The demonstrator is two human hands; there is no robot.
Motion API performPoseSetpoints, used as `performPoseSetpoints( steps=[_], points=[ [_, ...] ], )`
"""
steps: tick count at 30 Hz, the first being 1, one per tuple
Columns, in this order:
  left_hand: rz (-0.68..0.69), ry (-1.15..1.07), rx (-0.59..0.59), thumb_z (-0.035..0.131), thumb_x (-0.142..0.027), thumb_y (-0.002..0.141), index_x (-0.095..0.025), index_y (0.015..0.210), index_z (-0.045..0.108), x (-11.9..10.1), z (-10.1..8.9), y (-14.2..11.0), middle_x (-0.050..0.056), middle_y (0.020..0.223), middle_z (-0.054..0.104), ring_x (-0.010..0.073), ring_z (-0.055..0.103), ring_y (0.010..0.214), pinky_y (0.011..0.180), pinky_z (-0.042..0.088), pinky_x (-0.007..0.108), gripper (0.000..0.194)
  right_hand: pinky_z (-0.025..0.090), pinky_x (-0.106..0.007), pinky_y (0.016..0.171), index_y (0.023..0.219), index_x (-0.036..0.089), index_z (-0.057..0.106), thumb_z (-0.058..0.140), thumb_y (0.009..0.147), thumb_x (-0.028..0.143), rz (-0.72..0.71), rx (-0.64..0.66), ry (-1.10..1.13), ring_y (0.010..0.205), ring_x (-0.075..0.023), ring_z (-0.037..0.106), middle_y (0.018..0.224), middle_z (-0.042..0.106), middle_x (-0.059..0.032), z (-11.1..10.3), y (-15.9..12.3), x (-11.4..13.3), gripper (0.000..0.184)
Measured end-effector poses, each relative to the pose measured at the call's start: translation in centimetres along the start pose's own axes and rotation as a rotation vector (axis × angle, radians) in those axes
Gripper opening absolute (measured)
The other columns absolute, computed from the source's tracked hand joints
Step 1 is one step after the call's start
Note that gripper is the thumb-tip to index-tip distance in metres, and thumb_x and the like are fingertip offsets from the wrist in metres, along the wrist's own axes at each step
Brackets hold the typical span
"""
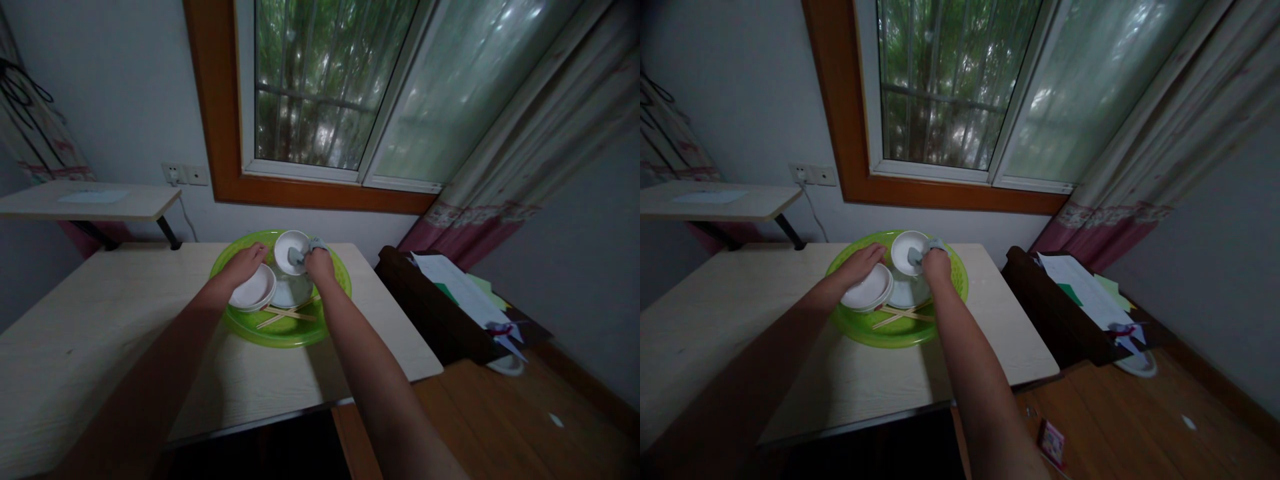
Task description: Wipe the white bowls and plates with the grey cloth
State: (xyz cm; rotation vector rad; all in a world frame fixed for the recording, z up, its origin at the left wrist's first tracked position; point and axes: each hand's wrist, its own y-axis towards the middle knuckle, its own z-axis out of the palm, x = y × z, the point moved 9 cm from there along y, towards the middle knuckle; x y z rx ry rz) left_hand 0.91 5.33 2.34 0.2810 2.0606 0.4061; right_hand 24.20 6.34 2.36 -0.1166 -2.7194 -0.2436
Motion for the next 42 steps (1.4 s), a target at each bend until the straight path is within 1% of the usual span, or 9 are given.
performPoseSetpoints(
  steps=[3, 6, 11, 18, 22, 25, 32, 36, 42],
  points=[
    [0.037, -0.030, 0.121, 0.049, -0.049, 0.093, -0.023, 0.118, 0.066, -0.5, 0.9, 0.0, 0.009, 0.114, 0.073, 0.0242, 0.068, 0.101, 0.095, 0.051, 0.037, 0.040, 0.051, -0.025, 0.085, 0.114, 0.012, 0.073, 0.046, 0.100, 0.025, -0.030, -0.029, 0.058, 0.100, -0.0229, 0.072, 0.111, 0.076, -0.0181, -0.1, 0.1, 0.6, 0.033],
    [0.054, -0.122, 0.106, 0.048, -0.054, 0.093, -0.024, 0.130, 0.060, -1.4, 0.5, -0.1, 0.009, 0.129, 0.068, 0.0240, 0.065, 0.112, 0.100, 0.050, 0.037, 0.049, 0.050, -0.025, 0.088, 0.112, 0.013, 0.073, 0.045, 0.101, 0.024, -0.085, -0.051, 0.116, 0.102, -0.0221, 0.071, 0.113, 0.075, -0.0159, 0.0, 0.1, 1.4, 0.032],
    [-0.007, -0.216, 0.128, 0.056, -0.054, 0.085, -0.022, 0.129, 0.059, -1.7, 0.5, -0.1, 0.008, 0.117, 0.071, 0.0248, 0.067, 0.101, 0.089, 0.054, 0.036, 0.055, 0.046, -0.023, 0.099, 0.118, 0.015, 0.070, 0.048, 0.101, 0.024, -0.206, -0.091, 0.214, 0.110, -0.0185, 0.068, 0.120, 0.074, -0.0108, 0.0, -0.1, 2.9, 0.030],
    [-0.060, -0.185, -0.046, 0.045, -0.058, 0.091, -0.021, 0.134, 0.051, -0.4, -1.5, 0.0, 0.007, 0.107, 0.067, 0.0222, 0.063, 0.092, 0.080, 0.052, 0.034, 0.057, 0.048, -0.032, 0.103, 0.109, 0.017, 0.073, 0.053, 0.099, 0.035, -0.345, -0.206, 0.503, 0.109, -0.0223, 0.068, 0.114, 0.075, -0.0104, -1.0, -0.5, 3.5, 0.029],
    [-0.131, -0.218, -0.149, 0.045, -0.055, 0.091, -0.021, 0.132, 0.050, 0.6, -2.5, 0.1, 0.006, 0.096, 0.064, 0.0214, 0.061, 0.082, 0.069, 0.049, 0.032, 0.054, 0.049, -0.037, 0.100, 0.099, 0.015, 0.074, 0.051, 0.098, 0.040, -0.258, -0.280, 0.533, 0.103, -0.0254, 0.068, 0.102, 0.075, -0.0125, -1.7, -0.1, 2.4, 0.034],
    [-0.185, -0.218, -0.209, 0.046, -0.054, 0.090, -0.023, 0.128, 0.051, 1.3, -3.0, 0.2, 0.005, 0.090, 0.063, 0.0227, 0.061, 0.079, 0.065, 0.048, 0.032, 0.050, 0.048, -0.038, 0.100, 0.091, 0.014, 0.073, 0.051, 0.093, 0.028, -0.171, -0.306, 0.451, 0.099, -0.0269, 0.067, 0.095, 0.073, -0.0133, -1.9, 0.2, 1.4, 0.026],
    [-0.153, -0.136, -0.240, 0.047, -0.054, 0.090, -0.022, 0.123, 0.051, 0.6, -3.7, 0.1, 0.004, 0.083, 0.065, 0.0226, 0.061, 0.074, 0.070, 0.049, 0.036, 0.045, 0.043, -0.043, 0.106, 0.112, 0.007, 0.068, 0.054, 0.079, 0.010, -0.093, -0.472, 0.258, 0.115, -0.0312, 0.056, 0.119, 0.062, -0.0213, -3.7, -0.7, 0.2, 0.036],
    [-0.159, -0.123, -0.237, 0.048, -0.053, 0.090, -0.022, 0.122, 0.050, 0.3, -3.7, 0.0, 0.002, 0.078, 0.063, 0.0215, 0.060, 0.069, 0.065, 0.048, 0.034, 0.045, 0.046, -0.041, 0.098, 0.120, 0.009, 0.063, 0.043, 0.085, 0.002, -0.119, -0.397, 0.049, 0.113, -0.0297, 0.054, 0.124, 0.058, -0.0222, -3.5, -1.4, 1.3, 0.041],
    [-0.163, -0.120, -0.228, 0.047, -0.054, 0.090, -0.022, 0.123, 0.050, 0.1, -3.6, -0.1, 0.003, 0.082, 0.065, 0.0218, 0.061, 0.071, 0.065, 0.048, 0.034, 0.046, 0.049, -0.034, 0.085, 0.109, 0.018, 0.068, 0.045, 0.090, 0.006, -0.207, -0.124, -0.129, 0.100, -0.0249, 0.060, 0.121, 0.059, -0.0155, -0.7, -1.6, 2.1, 0.033]
  ],
)
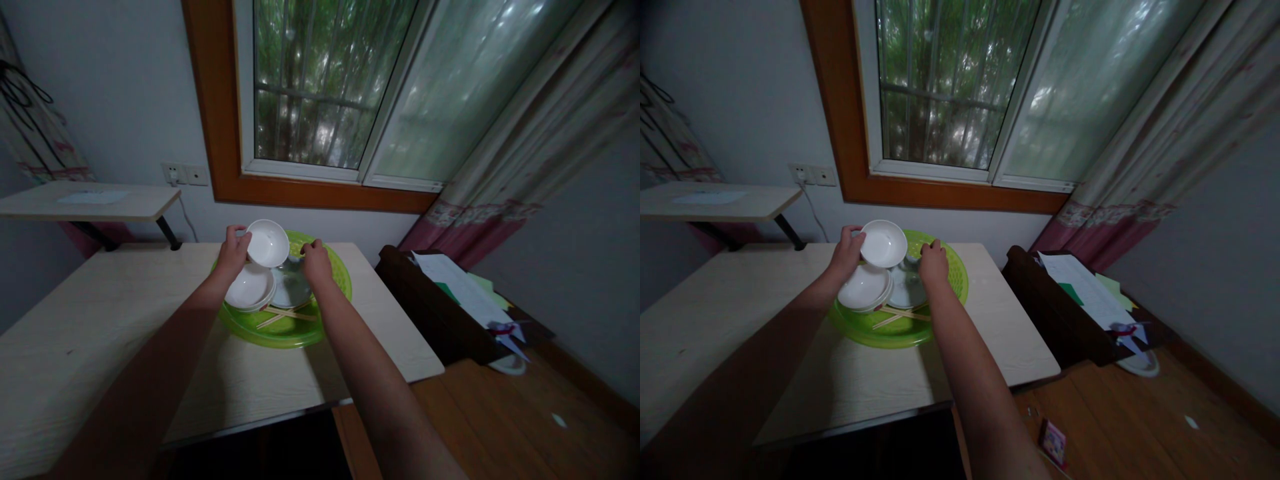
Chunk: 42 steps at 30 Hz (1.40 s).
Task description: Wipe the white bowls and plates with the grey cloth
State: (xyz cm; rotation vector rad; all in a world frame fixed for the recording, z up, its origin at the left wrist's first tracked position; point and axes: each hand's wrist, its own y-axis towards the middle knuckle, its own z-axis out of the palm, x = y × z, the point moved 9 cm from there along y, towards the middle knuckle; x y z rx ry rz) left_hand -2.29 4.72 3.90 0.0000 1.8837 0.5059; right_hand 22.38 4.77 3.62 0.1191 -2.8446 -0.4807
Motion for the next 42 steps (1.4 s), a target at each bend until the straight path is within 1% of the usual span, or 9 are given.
performPoseSetpoints(
  steps=[5, 11, 18, 24, 26, 30, 35, 39, 42],
  points=[
    [-0.021, -0.001, -0.002, 0.048, -0.054, 0.089, -0.022, 0.126, 0.049, 0.2, 0.0, 0.0, 0.004, 0.083, 0.065, 0.0218, 0.061, 0.070, 0.067, 0.049, 0.035, 0.049, 0.048, -0.031, 0.081, 0.114, 0.017, 0.063, 0.053, 0.085, 0.007, 0.034, 0.041, 0.075, 0.095, -0.0228, 0.065, 0.120, 0.064, -0.0138, 0.9, 0.3, -0.6, 0.033],
    [-0.012, 0.022, -0.016, 0.047, -0.055, 0.090, -0.022, 0.131, 0.045, 0.4, -0.2, 0.1, 0.003, 0.080, 0.064, 0.0241, 0.062, 0.072, 0.072, 0.050, 0.039, 0.053, 0.045, -0.029, 0.074, 0.105, 0.019, 0.063, 0.059, 0.081, 0.015, 0.005, 0.127, 0.145, 0.089, -0.0235, 0.066, 0.096, 0.072, -0.0093, 1.7, 0.7, 0.0, 0.024],
    [-0.016, -0.010, -0.042, 0.047, -0.057, 0.089, -0.022, 0.130, 0.046, 0.7, -0.4, 0.3, 0.005, 0.084, 0.065, 0.0249, 0.063, 0.077, 0.072, 0.051, 0.039, 0.053, 0.045, -0.026, 0.071, 0.096, 0.022, 0.058, 0.056, 0.075, 0.016, -0.100, -0.063, 0.436, 0.079, -0.0185, 0.062, 0.086, 0.067, -0.0007, -0.3, 1.0, 0.9, 0.022],
    [0.010, -0.017, -0.017, 0.049, -0.054, 0.090, -0.021, 0.129, 0.045, 0.2, -0.2, 0.1, 0.003, 0.079, 0.063, 0.0232, 0.063, 0.072, 0.069, 0.049, 0.036, 0.051, 0.049, -0.027, 0.074, 0.100, 0.022, 0.053, 0.056, 0.074, 0.020, -0.119, -0.274, 0.689, 0.078, -0.0157, 0.060, 0.097, 0.064, -0.0008, -1.9, 1.0, 0.5, 0.026],
    [0.031, -0.020, 0.003, 0.049, -0.055, 0.090, -0.021, 0.129, 0.045, 0.0, 0.0, 0.0, 0.002, 0.078, 0.063, 0.0224, 0.062, 0.070, 0.068, 0.048, 0.036, 0.052, 0.049, -0.026, 0.072, 0.099, 0.022, 0.053, 0.059, 0.073, 0.022, -0.132, -0.278, 0.723, 0.076, -0.0147, 0.059, 0.096, 0.063, -0.0004, -1.7, 1.0, 0.8, 0.026],
    [0.062, 0.001, 0.014, 0.051, -0.053, 0.090, -0.020, 0.130, 0.045, -0.3, 0.2, 0.0, 0.002, 0.077, 0.065, 0.0215, 0.062, 0.068, 0.067, 0.048, 0.035, 0.053, 0.051, -0.025, 0.070, 0.103, 0.021, 0.054, 0.068, 0.071, 0.023, -0.231, -0.148, 0.833, 0.076, -0.0142, 0.062, 0.092, 0.063, 0.0013, -1.0, 0.6, 2.5, 0.035],
    [0.103, 0.007, 0.026, 0.051, -0.052, 0.090, -0.019, 0.131, 0.044, -0.9, 0.4, -0.2, 0.003, 0.080, 0.067, 0.0208, 0.064, 0.069, 0.068, 0.047, 0.033, 0.053, 0.052, -0.031, 0.091, 0.102, 0.019, 0.066, 0.060, 0.092, 0.028, -0.517, -0.050, 0.670, 0.094, -0.0169, 0.066, 0.104, 0.071, -0.0057, -2.2, -1.3, 6.0, 0.015],
    [0.122, -0.003, 0.043, 0.051, -0.052, 0.090, -0.018, 0.131, 0.044, -1.3, 0.4, -0.5, 0.003, 0.079, 0.066, 0.0201, 0.063, 0.068, 0.066, 0.047, 0.032, 0.054, 0.046, -0.035, 0.106, 0.114, 0.017, 0.069, 0.053, 0.097, 0.020, -0.666, -0.042, 0.427, 0.112, -0.0201, 0.063, 0.117, 0.073, -0.0087, -2.9, -2.8, 8.1, 0.024],
    [0.130, -0.004, 0.033, 0.051, -0.052, 0.090, -0.018, 0.131, 0.045, -1.4, 0.3, -0.6, 0.003, 0.080, 0.066, 0.0201, 0.063, 0.069, 0.066, 0.047, 0.032, 0.053, 0.043, -0.039, 0.110, 0.119, 0.017, 0.070, 0.051, 0.099, 0.022, -0.699, -0.095, 0.292, 0.119, -0.0224, 0.059, 0.123, 0.072, -0.0085, -3.5, -3.3, 8.9, 0.028]
  ],
)
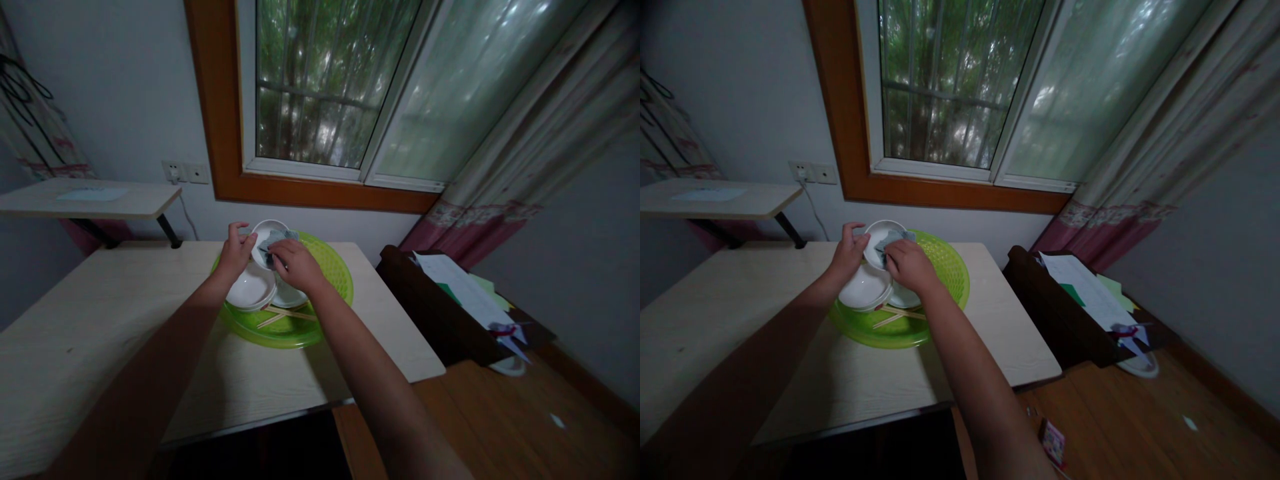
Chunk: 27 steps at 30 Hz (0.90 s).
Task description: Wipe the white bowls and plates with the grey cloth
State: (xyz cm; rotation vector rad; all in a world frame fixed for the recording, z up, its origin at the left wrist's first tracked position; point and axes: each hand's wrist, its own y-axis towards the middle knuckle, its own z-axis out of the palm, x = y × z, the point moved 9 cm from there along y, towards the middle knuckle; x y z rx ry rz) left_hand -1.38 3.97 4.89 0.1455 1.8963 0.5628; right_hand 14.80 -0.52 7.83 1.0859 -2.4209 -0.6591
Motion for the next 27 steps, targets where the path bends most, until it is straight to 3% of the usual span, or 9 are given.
performPoseSetpoints(
  steps=[6, 10, 13, 17, 21, 27],
  points=[
    [0.000, -0.003, 0.009, 0.050, -0.051, 0.089, -0.018, 0.129, 0.045, -0.3, 0.0, -0.1, 0.000, 0.077, 0.064, 0.0187, 0.061, 0.067, 0.065, 0.046, 0.031, 0.052, 0.041, -0.041, 0.111, 0.111, 0.017, 0.076, 0.046, 0.104, 0.032, -0.001, -0.012, -0.213, 0.117, -0.0247, 0.059, 0.118, 0.073, -0.0101, -0.4, 0.1, 0.5, 0.034],
    [-0.003, 0.038, -0.019, 0.051, -0.049, 0.089, -0.021, 0.127, 0.046, -0.5, -0.4, -0.1, -0.002, 0.071, 0.062, 0.0185, 0.060, 0.065, 0.064, 0.044, 0.030, 0.048, 0.044, -0.042, 0.103, 0.096, 0.015, 0.079, 0.043, 0.106, 0.042, 0.031, 0.038, -0.286, 0.106, -0.0257, 0.063, 0.100, 0.076, -0.0125, 0.4, 0.1, 0.5, 0.046],
    [-0.009, 0.033, -0.035, 0.050, -0.049, 0.090, -0.022, 0.127, 0.045, -0.3, -0.6, -0.1, -0.003, 0.070, 0.061, 0.0177, 0.058, 0.062, 0.063, 0.042, 0.030, 0.047, 0.047, -0.042, 0.097, 0.096, 0.016, 0.079, 0.039, 0.106, 0.047, 0.034, 0.082, -0.274, 0.099, -0.0257, 0.066, 0.095, 0.077, -0.0125, 1.0, 0.0, 0.9, 0.052],
    [-0.004, 0.005, -0.040, 0.050, -0.050, 0.091, -0.022, 0.126, 0.044, 0.0, -0.7, 0.0, -0.002, 0.073, 0.062, 0.0175, 0.058, 0.062, 0.063, 0.043, 0.030, 0.046, 0.049, -0.038, 0.099, 0.118, 0.017, 0.075, 0.039, 0.106, 0.048, -0.064, 0.139, -0.166, 0.107, -0.0242, 0.068, 0.113, 0.077, -0.0109, 1.6, -0.4, 2.0, 0.049],
    [-0.018, -0.015, -0.055, 0.045, -0.049, 0.092, -0.024, 0.126, 0.048, 0.2, -0.8, 0.0, -0.002, 0.073, 0.060, 0.0178, 0.057, 0.063, 0.062, 0.044, 0.030, 0.042, 0.045, -0.039, 0.110, 0.141, 0.019, 0.061, 0.046, 0.104, 0.051, -0.098, 0.124, -0.058, 0.126, -0.0239, 0.062, 0.137, 0.067, -0.0107, 1.4, -0.6, 2.4, 0.051],
    [0.088, 0.058, 0.007, 0.041, -0.051, 0.094, -0.023, 0.117, 0.056, -0.9, -0.2, 0.0, 0.006, 0.103, 0.068, 0.0222, 0.063, 0.094, 0.084, 0.050, 0.035, 0.039, 0.029, -0.046, 0.124, 0.152, 0.018, 0.047, 0.053, 0.099, 0.055, -0.154, 0.105, -0.067, 0.145, -0.0258, 0.046, 0.155, 0.050, -0.0138, 2.0, -0.5, 2.9, 0.064]
  ],
)
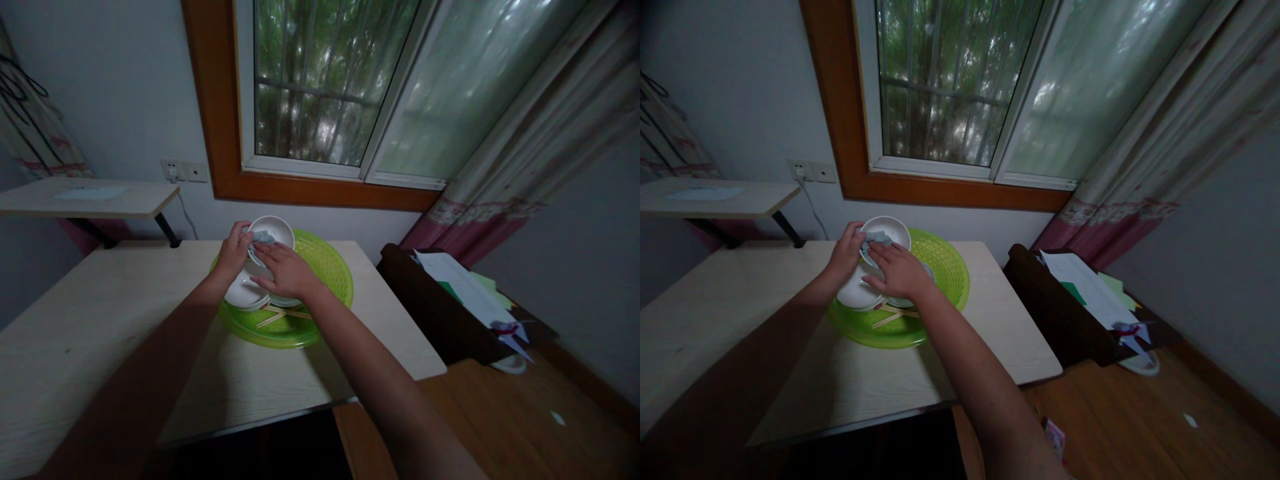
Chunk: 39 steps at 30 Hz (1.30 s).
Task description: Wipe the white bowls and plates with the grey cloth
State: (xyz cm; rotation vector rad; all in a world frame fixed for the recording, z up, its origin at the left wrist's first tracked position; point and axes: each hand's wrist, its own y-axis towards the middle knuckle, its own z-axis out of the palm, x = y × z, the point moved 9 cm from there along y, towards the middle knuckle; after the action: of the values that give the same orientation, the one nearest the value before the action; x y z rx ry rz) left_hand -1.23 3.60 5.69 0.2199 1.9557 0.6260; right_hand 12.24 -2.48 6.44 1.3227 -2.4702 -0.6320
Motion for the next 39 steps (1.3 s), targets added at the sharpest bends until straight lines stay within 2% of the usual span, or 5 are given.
performPoseSetpoints(
  steps=[6, 12, 23, 31, 39],
  points=[
    [0.075, -0.038, 0.037, 0.039, -0.053, 0.096, -0.021, 0.121, 0.056, -0.7, 0.4, -0.2, 0.007, 0.113, 0.069, 0.0225, 0.063, 0.104, 0.092, 0.049, 0.035, 0.044, 0.015, -0.049, 0.128, 0.156, 0.014, 0.039, 0.059, 0.096, 0.050, 0.079, -0.013, -0.112, 0.152, -0.0282, 0.034, 0.160, 0.042, -0.0167, 0.0, 0.2, -0.5, 0.072],
    [0.096, -0.002, 0.009, 0.040, -0.053, 0.095, -0.019, 0.126, 0.058, -1.2, 0.1, -0.3, 0.009, 0.114, 0.069, 0.0231, 0.064, 0.103, 0.089, 0.050, 0.033, 0.049, 0.016, -0.049, 0.128, 0.153, 0.008, 0.041, 0.071, 0.085, 0.026, 0.189, -0.072, -0.162, 0.150, -0.0318, 0.036, 0.160, 0.041, -0.0194, -0.8, 0.3, -1.3, 0.076],
    [0.078, 0.089, -0.118, 0.039, -0.050, 0.097, -0.019, 0.130, 0.059, -1.4, -1.6, -0.4, 0.006, 0.094, 0.068, 0.0210, 0.063, 0.086, 0.076, 0.046, 0.030, 0.049, 0.039, -0.046, 0.109, 0.104, 0.016, 0.068, 0.059, 0.093, 0.020, 0.215, 0.004, -0.322, 0.110, -0.0293, 0.061, 0.105, 0.073, -0.0129, -1.4, 0.6, -1.0, 0.014],
    [0.118, 0.068, -0.130, 0.040, -0.052, 0.098, -0.021, 0.128, 0.058, -0.9, -1.6, -0.4, 0.003, 0.087, 0.065, 0.0182, 0.060, 0.076, 0.071, 0.045, 0.030, 0.047, 0.041, -0.043, 0.110, 0.134, 0.013, 0.056, 0.059, 0.097, 0.042, 0.010, -0.010, -0.108, 0.119, -0.0283, 0.059, 0.129, 0.067, -0.0162, -0.3, 0.2, 0.4, 0.047],
    [0.150, 0.023, -0.044, 0.042, -0.050, 0.097, -0.022, 0.125, 0.057, -1.1, -0.5, -0.3, 0.005, 0.097, 0.070, 0.0199, 0.066, 0.089, 0.079, 0.051, 0.031, 0.043, 0.017, -0.050, 0.128, 0.156, 0.014, 0.036, 0.057, 0.096, 0.052, -0.012, -0.001, -0.074, 0.150, -0.0283, 0.036, 0.162, 0.040, -0.0165, 0.5, 0.1, 0.4, 0.074]
  ],
)
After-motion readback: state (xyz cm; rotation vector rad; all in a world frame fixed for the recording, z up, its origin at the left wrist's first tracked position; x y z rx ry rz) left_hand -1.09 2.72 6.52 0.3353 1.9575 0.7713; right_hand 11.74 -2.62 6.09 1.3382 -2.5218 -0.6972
